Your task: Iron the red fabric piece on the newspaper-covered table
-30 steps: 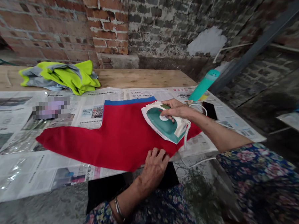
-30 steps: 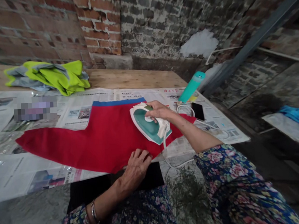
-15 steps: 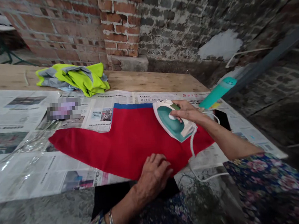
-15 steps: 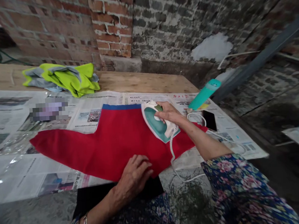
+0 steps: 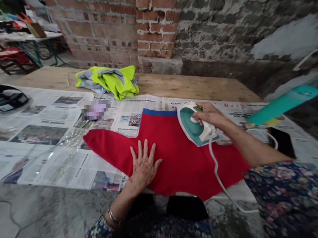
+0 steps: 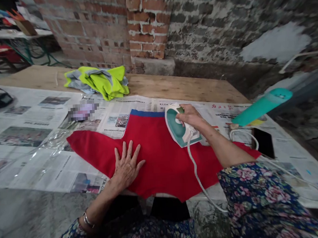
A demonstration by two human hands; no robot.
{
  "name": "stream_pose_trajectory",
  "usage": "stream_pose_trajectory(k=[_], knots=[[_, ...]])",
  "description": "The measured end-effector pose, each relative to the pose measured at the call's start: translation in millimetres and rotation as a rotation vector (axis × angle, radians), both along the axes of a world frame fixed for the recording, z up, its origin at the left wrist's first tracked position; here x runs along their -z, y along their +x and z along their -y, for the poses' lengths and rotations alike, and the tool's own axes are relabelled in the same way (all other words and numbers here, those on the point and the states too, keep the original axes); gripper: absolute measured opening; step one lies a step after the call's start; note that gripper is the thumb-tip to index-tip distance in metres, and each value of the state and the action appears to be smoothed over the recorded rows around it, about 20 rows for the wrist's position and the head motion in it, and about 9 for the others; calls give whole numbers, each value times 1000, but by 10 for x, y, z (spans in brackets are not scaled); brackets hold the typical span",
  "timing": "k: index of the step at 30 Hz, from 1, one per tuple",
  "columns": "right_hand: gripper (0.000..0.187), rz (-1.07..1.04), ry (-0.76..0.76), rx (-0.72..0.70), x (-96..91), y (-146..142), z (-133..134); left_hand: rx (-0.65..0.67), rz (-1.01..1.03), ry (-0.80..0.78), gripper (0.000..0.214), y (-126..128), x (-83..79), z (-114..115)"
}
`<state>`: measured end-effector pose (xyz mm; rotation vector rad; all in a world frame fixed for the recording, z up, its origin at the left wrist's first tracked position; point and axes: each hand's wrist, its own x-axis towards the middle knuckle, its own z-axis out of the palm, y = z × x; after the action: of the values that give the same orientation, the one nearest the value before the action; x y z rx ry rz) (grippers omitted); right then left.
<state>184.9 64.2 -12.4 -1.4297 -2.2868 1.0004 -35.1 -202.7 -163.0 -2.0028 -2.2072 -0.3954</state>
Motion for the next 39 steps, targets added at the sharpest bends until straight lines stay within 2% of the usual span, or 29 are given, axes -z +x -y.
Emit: stream_pose_trajectory(k=[3,8,12,14,16,20,23,25,29,30,33,35,39], knots=[[42,49,30,-53,-143,-158,83,13,21,-15,66,-26,-24,-70],[59,5,-21,-289,-351,-617,436,12,20,-41,66,-71,-79,-150],[53,17,-94,-471,-321,-979,551,40,9,-4,60,-125,-73,-2],[50,37,-92,-466,-256,-1075,497,45,1,24,57,-175,-53,140],[47,32,-73,-395,-193,-1084,379,36,-7,45,56,-238,-36,291],[31,45,-14,-108,-137,-818,79,42,-19,68,56,-368,-20,522],[13,83,15,43,-149,-401,-18,48,-21,103,54,-439,2,604],[10,90,24,93,-165,-72,48,31,1,116,52,-462,28,627],[6,94,5,107,-188,516,480,-25,90,107,57,-463,71,634],[12,90,-8,113,-188,623,626,-32,107,101,59,-460,72,632],[48,106,-80,149,-178,811,1067,-44,138,78,62,-457,50,625],[64,111,-133,137,-175,811,1324,-49,150,76,61,-466,30,623],[66,5,-93,-79,-169,474,1678,-56,194,120,53,-514,57,610]])
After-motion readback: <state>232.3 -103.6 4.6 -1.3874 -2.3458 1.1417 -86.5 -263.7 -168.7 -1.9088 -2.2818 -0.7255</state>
